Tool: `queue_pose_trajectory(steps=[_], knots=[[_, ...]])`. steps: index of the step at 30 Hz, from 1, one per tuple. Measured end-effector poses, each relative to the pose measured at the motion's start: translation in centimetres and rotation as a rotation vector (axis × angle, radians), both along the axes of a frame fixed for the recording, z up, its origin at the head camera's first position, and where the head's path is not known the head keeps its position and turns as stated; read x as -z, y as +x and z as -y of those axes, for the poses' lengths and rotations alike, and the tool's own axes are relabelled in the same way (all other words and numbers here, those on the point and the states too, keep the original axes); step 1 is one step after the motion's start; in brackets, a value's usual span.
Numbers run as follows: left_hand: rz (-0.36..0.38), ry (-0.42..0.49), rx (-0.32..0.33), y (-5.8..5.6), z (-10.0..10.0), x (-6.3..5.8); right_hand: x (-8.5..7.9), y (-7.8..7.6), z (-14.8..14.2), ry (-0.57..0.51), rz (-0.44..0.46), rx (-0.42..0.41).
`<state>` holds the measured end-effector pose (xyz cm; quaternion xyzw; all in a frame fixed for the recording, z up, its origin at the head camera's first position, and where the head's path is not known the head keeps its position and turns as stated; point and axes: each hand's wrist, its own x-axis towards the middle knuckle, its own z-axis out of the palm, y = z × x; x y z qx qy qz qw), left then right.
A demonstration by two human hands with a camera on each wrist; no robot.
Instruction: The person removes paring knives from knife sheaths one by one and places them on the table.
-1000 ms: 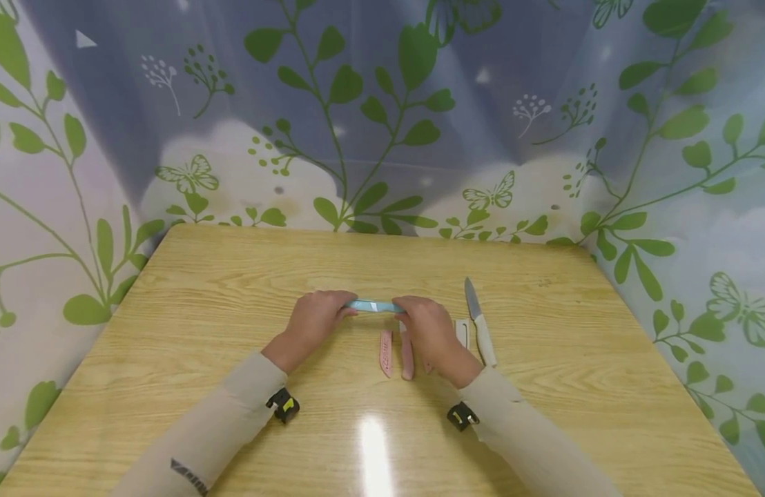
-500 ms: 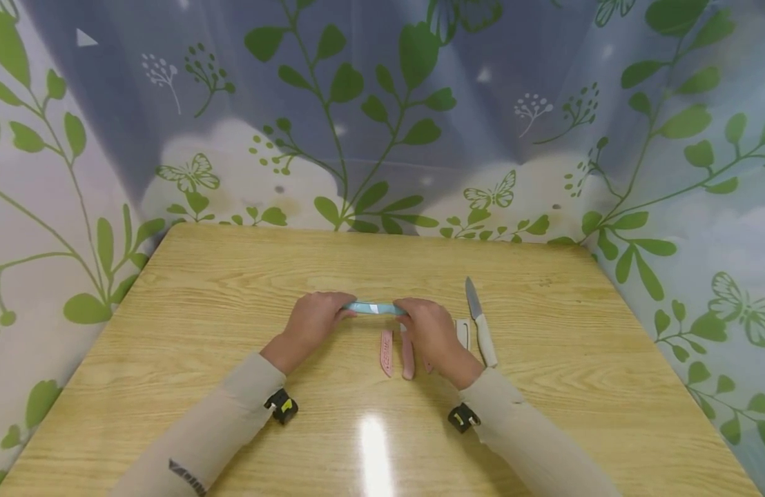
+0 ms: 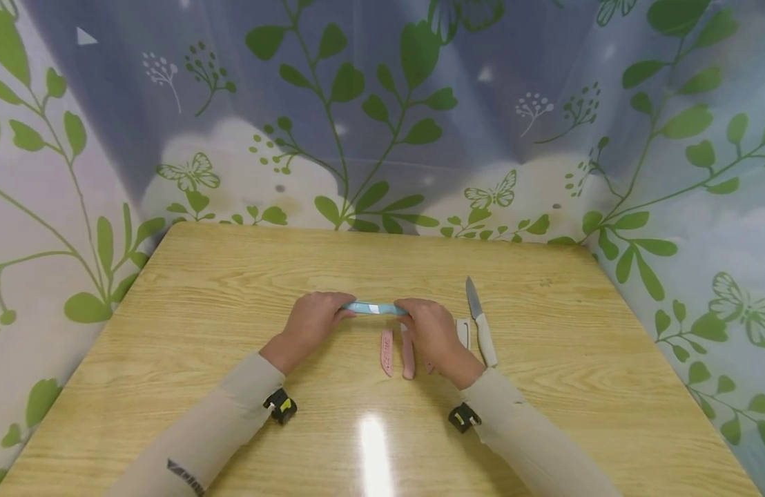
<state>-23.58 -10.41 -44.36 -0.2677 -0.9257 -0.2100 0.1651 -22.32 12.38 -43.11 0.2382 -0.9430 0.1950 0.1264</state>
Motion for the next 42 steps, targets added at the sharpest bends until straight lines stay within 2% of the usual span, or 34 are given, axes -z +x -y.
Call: queue_pose_trajectory(steps=[11, 26, 42], knots=[[0.026, -0.007, -0.011, 0.0, 0.0, -0.3, 0.0, 0.1, -0.2, -0.008, -0.013, -0.004], [0.065, -0.007, -0.013, 0.2, 0.5, -0.4, -0.1, 0.1, 0.0, 0.019, 0.015, 0.010], [0.051, -0.010, -0.020, 0.4, 1.1, -0.2, 0.0, 0.3, -0.2, -0.003, 0.028, 0.010]])
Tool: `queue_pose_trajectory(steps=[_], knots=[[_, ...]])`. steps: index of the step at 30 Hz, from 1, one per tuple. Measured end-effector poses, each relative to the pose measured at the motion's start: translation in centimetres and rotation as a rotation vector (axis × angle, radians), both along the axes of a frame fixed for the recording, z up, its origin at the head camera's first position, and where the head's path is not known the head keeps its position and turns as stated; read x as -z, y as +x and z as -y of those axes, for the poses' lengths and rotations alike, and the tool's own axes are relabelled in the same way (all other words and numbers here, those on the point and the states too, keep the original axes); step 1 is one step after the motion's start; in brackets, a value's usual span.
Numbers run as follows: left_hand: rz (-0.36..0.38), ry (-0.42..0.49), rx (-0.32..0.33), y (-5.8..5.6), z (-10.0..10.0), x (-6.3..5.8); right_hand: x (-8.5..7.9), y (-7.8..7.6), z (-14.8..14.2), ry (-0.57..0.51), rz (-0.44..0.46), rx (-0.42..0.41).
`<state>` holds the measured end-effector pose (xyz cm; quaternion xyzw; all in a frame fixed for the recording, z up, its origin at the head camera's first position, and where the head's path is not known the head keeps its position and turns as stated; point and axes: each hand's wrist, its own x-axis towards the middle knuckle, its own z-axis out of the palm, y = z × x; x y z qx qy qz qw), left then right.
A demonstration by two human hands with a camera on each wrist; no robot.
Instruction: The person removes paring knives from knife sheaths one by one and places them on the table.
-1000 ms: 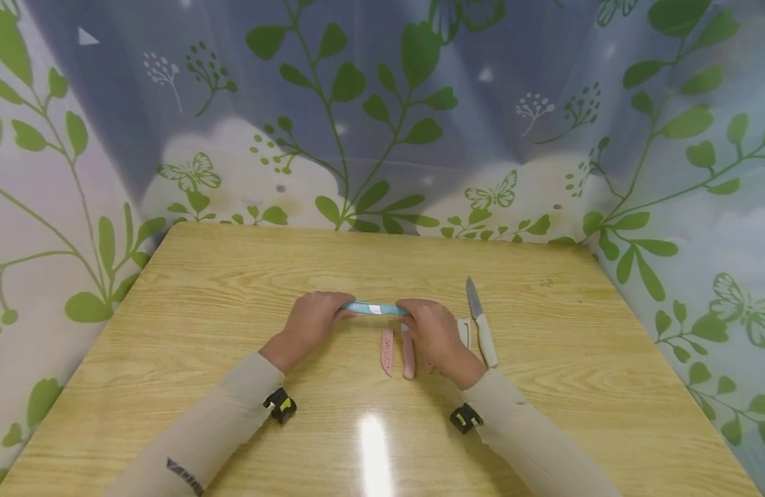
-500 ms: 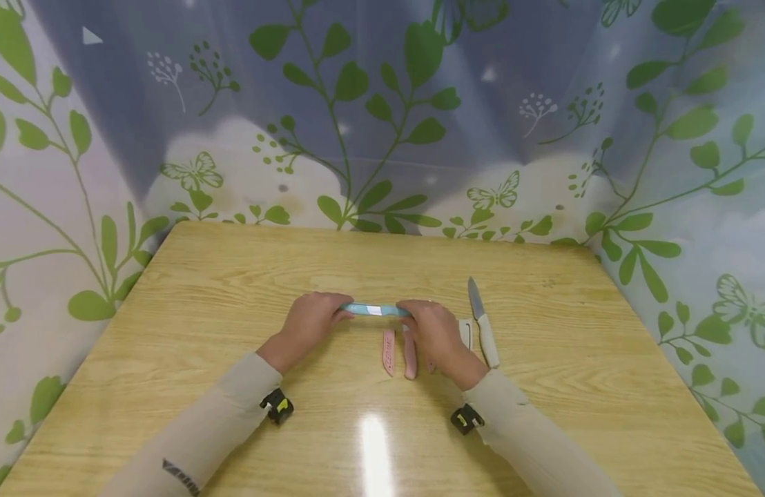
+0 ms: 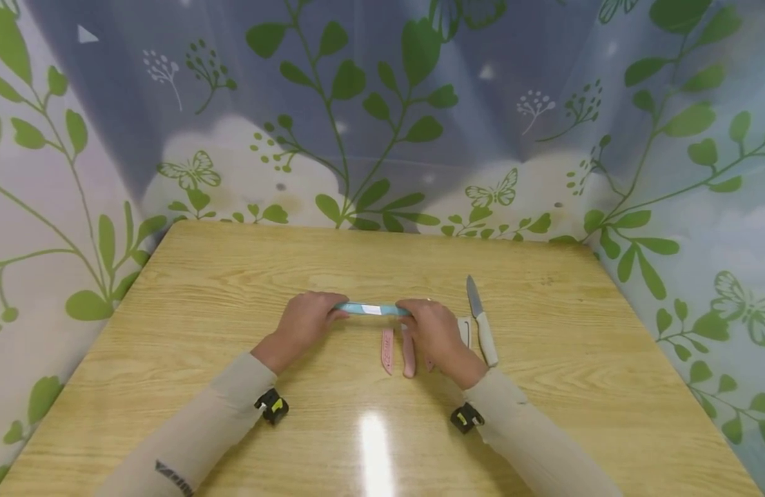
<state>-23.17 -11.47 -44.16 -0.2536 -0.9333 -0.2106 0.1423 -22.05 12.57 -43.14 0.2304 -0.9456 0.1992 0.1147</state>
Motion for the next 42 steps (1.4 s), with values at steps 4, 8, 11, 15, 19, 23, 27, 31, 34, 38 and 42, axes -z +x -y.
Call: queue_pose_trajectory(steps=[4, 8, 11, 15, 19, 23, 27, 31, 34, 38, 42], knots=[[-0.002, -0.001, -0.003, 0.0, 0.1, 0.1, 0.0, 0.1, 0.0, -0.001, 0.006, 0.003], [0.009, 0.007, -0.006, 0.0, 0.1, 0.2, 0.1, 0.1, 0.0, 0.002, 0.012, 0.003], [0.013, 0.011, -0.004, 0.1, 0.1, 0.3, 0.2, 0.1, -0.1, 0.003, 0.017, 0.005], [0.001, 0.005, -0.001, 0.0, 0.2, 0.5, 0.2, 0.1, -0.2, 0.003, 0.018, 0.008], [-0.010, 0.003, -0.007, 0.1, 0.3, 0.6, 0.3, 0.1, -0.2, 0.005, 0.013, 0.006], [-0.007, 0.023, -0.005, 0.1, 0.4, 0.6, 0.4, 0.1, -0.3, 0.001, 0.015, 0.011], [0.004, 0.024, -0.010, 0.1, 0.5, 0.6, 0.4, 0.0, -0.2, -0.002, 0.020, 0.013], [0.005, 0.013, -0.015, 0.1, 0.6, 0.5, 0.3, 0.0, -0.1, 0.002, 0.022, 0.016], [0.006, 0.014, -0.017, 0.2, 0.8, 0.4, 0.3, 0.0, -0.1, 0.010, 0.019, 0.017], [0.006, 0.017, -0.027, 0.2, 1.1, 0.5, 0.3, 0.0, -0.1, 0.023, 0.018, 0.014], [0.003, 0.021, -0.031, 0.2, 1.4, 0.5, 0.2, -0.1, 0.0, 0.025, 0.017, 0.015]])
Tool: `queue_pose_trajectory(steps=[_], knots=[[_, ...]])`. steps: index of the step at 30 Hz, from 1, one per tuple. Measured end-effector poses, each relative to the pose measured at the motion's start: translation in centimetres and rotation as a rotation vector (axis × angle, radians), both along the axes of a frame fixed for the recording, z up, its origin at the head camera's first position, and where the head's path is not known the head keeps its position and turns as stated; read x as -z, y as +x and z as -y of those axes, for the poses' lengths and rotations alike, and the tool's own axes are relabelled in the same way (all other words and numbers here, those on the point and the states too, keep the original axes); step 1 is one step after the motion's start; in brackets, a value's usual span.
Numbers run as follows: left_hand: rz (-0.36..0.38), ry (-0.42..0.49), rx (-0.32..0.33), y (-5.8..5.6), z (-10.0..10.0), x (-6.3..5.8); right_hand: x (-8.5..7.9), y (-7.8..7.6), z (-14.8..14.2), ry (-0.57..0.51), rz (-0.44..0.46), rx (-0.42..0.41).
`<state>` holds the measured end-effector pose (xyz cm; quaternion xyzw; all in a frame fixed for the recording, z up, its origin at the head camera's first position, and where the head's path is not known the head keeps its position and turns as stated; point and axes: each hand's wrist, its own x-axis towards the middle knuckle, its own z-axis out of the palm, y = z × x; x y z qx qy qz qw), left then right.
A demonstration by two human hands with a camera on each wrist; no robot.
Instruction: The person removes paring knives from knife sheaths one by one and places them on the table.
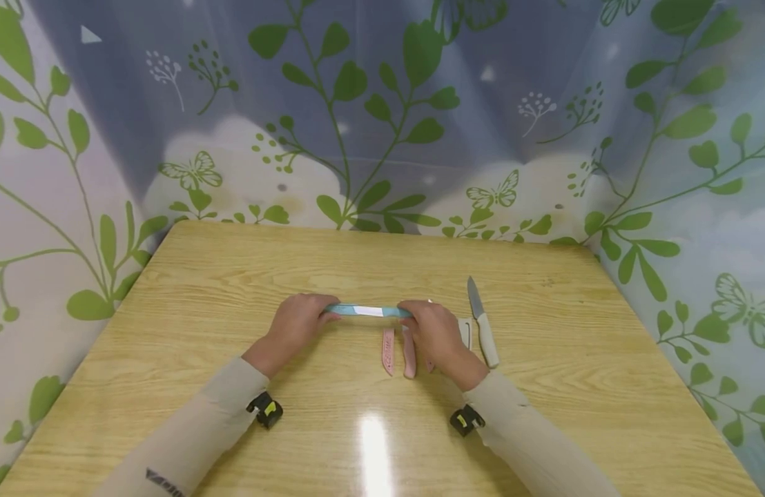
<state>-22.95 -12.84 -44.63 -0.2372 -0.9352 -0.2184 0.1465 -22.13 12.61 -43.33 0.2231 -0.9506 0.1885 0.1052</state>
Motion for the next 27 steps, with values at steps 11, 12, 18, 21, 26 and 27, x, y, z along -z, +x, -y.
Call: queue_pose_trajectory(steps=[11, 12, 18, 21, 26, 27], knots=[[0.034, 0.000, -0.019, 0.3, 0.3, -0.3, 0.1, 0.0, 0.1, 0.010, 0.021, 0.007], [0.032, -0.001, -0.020, 0.3, 0.4, -0.3, 0.1, 0.0, 0.1, 0.010, 0.025, 0.008], [0.047, 0.006, -0.041, 0.4, 0.9, -0.2, 0.0, 0.0, -0.1, -0.002, 0.044, 0.049], [0.071, 0.011, -0.052, 0.4, 1.0, -0.2, 0.1, -0.1, 0.0, -0.003, 0.047, 0.059], [0.093, 0.021, -0.070, 0.3, 1.2, 0.0, 0.1, -0.2, 0.2, -0.022, 0.032, 0.074], [0.096, 0.025, -0.072, 0.2, 1.3, -0.1, 0.1, -0.3, 0.2, -0.028, 0.029, 0.081]])
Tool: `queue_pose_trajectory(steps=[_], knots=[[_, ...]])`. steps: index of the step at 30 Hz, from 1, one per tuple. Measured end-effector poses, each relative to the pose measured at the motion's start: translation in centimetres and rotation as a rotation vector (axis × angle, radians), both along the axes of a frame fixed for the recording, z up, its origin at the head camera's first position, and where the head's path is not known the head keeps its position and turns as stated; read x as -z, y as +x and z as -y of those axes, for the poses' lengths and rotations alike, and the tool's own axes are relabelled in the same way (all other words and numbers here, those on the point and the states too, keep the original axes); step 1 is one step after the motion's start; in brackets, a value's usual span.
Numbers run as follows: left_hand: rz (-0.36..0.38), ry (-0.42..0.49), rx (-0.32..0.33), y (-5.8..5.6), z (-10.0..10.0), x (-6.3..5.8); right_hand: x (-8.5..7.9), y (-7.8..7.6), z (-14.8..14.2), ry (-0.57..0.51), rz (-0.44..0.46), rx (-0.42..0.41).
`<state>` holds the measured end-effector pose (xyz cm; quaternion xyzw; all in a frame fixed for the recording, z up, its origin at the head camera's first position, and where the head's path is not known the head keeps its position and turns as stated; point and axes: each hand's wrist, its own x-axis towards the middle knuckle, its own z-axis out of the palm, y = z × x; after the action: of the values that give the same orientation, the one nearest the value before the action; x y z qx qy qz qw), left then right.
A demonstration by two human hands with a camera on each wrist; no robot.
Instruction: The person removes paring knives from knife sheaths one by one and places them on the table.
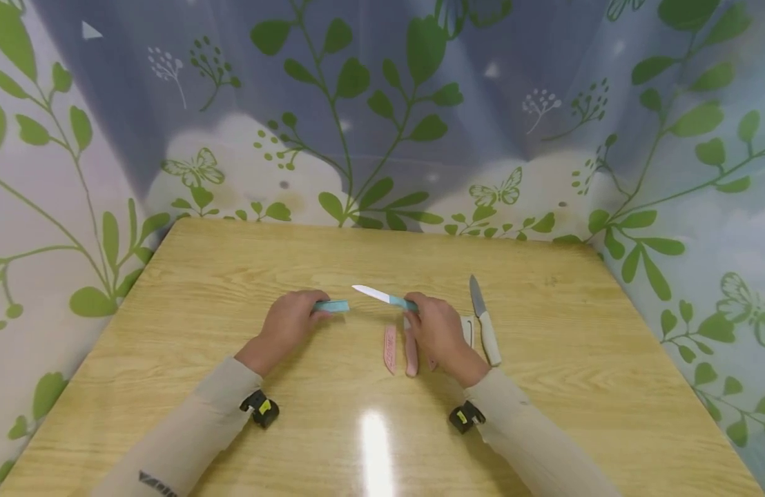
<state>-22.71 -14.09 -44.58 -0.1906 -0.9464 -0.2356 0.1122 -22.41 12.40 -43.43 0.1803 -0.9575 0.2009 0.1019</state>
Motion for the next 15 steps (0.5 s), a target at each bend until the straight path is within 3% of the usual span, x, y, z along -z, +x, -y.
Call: queue_pose_trajectory(steps=[8, 15], knots=[[0.056, 0.049, -0.011, -0.08, -0.09, 0.12, -0.04, -0.02, 0.13, -0.045, 0.013, 0.031], [0.072, 0.118, -0.011, -0.07, -0.18, 0.42, 0.11, 0.04, 0.04, -0.078, -0.019, 0.010]])
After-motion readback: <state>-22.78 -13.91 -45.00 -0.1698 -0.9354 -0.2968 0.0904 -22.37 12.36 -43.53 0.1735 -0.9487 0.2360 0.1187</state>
